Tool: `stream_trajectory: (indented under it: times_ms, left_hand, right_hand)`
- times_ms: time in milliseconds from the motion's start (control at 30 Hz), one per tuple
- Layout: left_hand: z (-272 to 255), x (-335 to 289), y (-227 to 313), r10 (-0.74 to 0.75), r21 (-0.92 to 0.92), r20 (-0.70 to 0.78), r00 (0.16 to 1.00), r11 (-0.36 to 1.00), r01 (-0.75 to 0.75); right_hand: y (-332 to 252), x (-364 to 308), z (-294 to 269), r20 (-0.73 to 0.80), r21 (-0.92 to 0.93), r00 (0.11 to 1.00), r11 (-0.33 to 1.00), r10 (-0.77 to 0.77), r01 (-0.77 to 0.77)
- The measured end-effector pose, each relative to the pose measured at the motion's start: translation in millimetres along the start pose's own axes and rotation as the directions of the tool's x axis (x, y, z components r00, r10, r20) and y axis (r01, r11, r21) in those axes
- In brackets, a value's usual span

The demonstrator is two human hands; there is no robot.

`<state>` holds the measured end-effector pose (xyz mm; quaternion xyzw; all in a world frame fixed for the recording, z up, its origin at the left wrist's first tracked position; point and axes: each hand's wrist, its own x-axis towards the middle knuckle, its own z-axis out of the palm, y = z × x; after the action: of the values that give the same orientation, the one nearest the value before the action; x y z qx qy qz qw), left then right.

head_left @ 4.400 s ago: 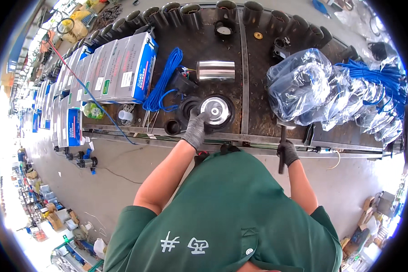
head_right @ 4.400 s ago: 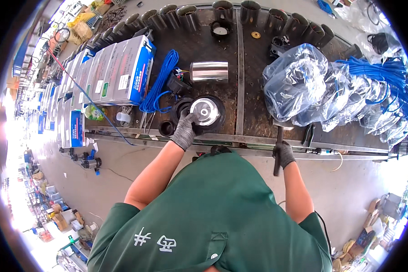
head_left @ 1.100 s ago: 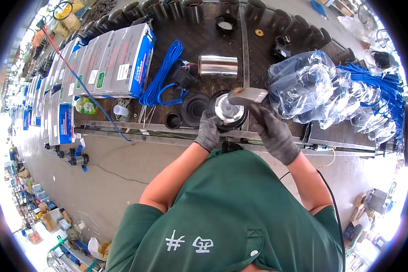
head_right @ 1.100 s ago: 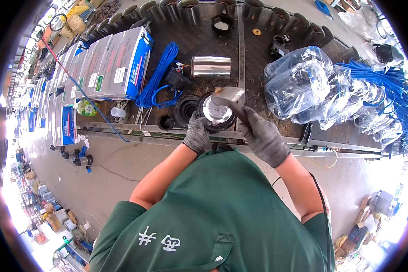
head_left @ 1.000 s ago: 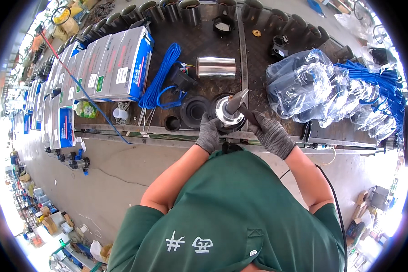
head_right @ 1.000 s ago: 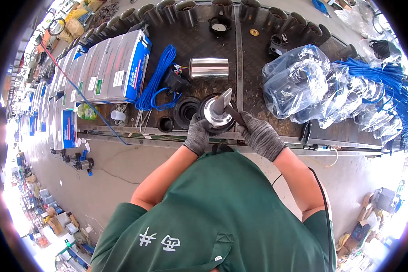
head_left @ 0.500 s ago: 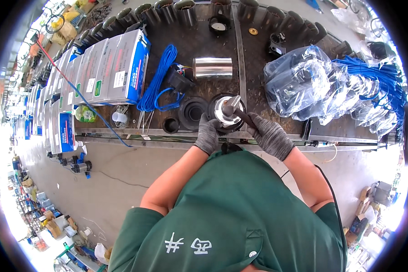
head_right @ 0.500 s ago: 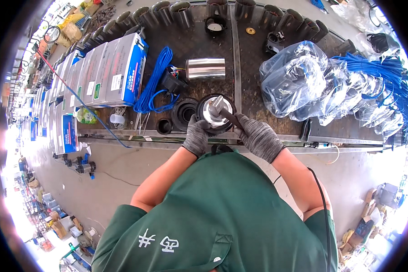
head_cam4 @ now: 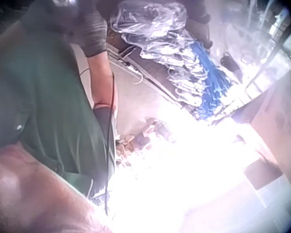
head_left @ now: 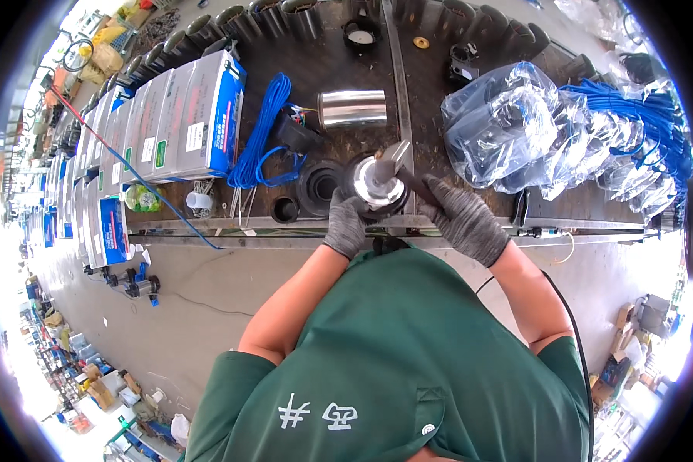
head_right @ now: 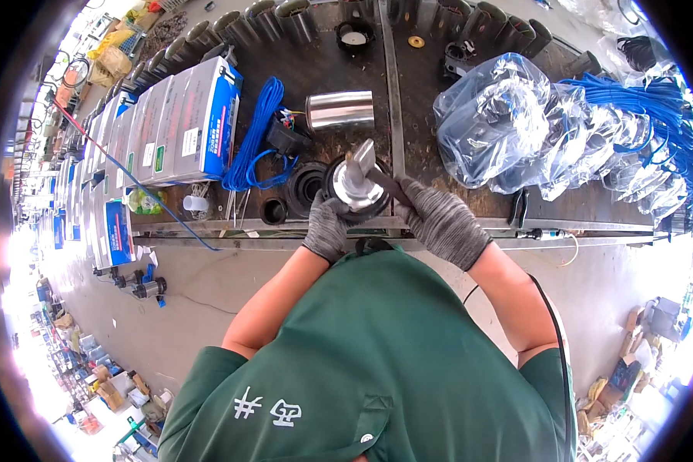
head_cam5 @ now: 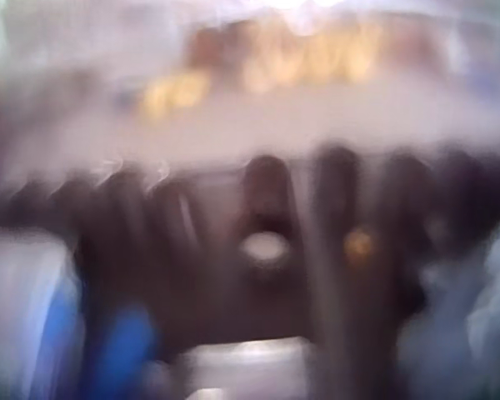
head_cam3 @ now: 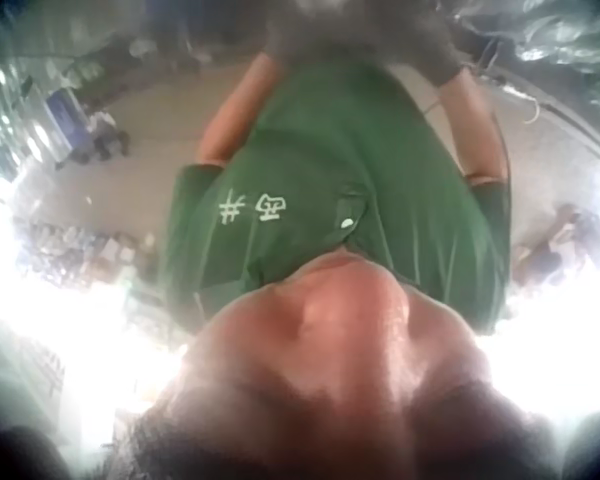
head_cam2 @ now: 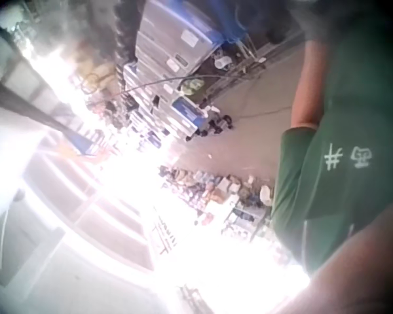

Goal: The person assembles components of a water pump on a metal table, using a hammer to seat parts and an air-powered tool to tighten a central fitting.

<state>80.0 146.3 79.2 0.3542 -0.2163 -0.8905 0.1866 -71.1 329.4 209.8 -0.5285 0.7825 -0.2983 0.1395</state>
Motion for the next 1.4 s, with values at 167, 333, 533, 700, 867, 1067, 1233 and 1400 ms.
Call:
stream_trajectory:
  times_ms: [167, 333, 533, 700, 867, 1067, 1233, 1400]
  left_hand:
    - [1.1, -1.6, 7.3, 0.004, -0.090, 0.011, 1.000, 0.996, -0.003]
    - [2.8, 1.6, -0.1, 0.018, 0.023, -0.040, 0.999, 1.000, -0.017]
    - [6.8, -0.9, 13.9, -0.026, -0.049, -0.020, 0.999, 0.998, 0.025]
    - [5.6, 3.6, 8.6, 0.003, -0.033, -0.026, 1.000, 0.999, -0.003]
    - [7.8, 3.9, 11.9, 0.032, -0.001, -0.020, 0.999, 0.999, -0.032]
    - [0.2, 10.5, 11.2, -0.005, -0.052, -0.045, 0.999, 0.999, 0.003]
    - [1.9, 14.2, 5.5, -0.002, -0.035, -0.005, 1.000, 0.999, 0.001]
    - [7.2, 11.6, 12.9, 0.022, 0.017, -0.038, 0.999, 1.000, -0.021]
  right_hand:
    - [-14.0, 1.2, 2.6, -0.165, 0.278, 0.986, 0.960, 0.020, 0.027]
    - [8.6, 7.4, 23.6, 0.156, -0.011, 0.985, 0.997, 0.077, -0.077]
    - [-17.4, 11.1, -14.5, -0.099, 0.050, 0.995, 0.998, -0.030, 0.035]
    - [-6.4, 17.6, 13.3, 0.100, 0.198, 0.990, 0.973, 0.098, -0.117]
    - [15.2, 13.7, 11.0, 0.113, -0.035, 0.993, 0.999, 0.031, -0.027]
    - [0.2, 18.3, 7.6, -0.148, 0.286, 0.989, 0.956, -0.021, 0.063]
    - [20.2, 22.2, 22.0, 0.281, -0.041, 0.947, 0.988, 0.153, -0.148]
    - [14.4, 21.5, 7.8, 0.081, 0.106, 0.990, 0.987, 0.116, -0.125]
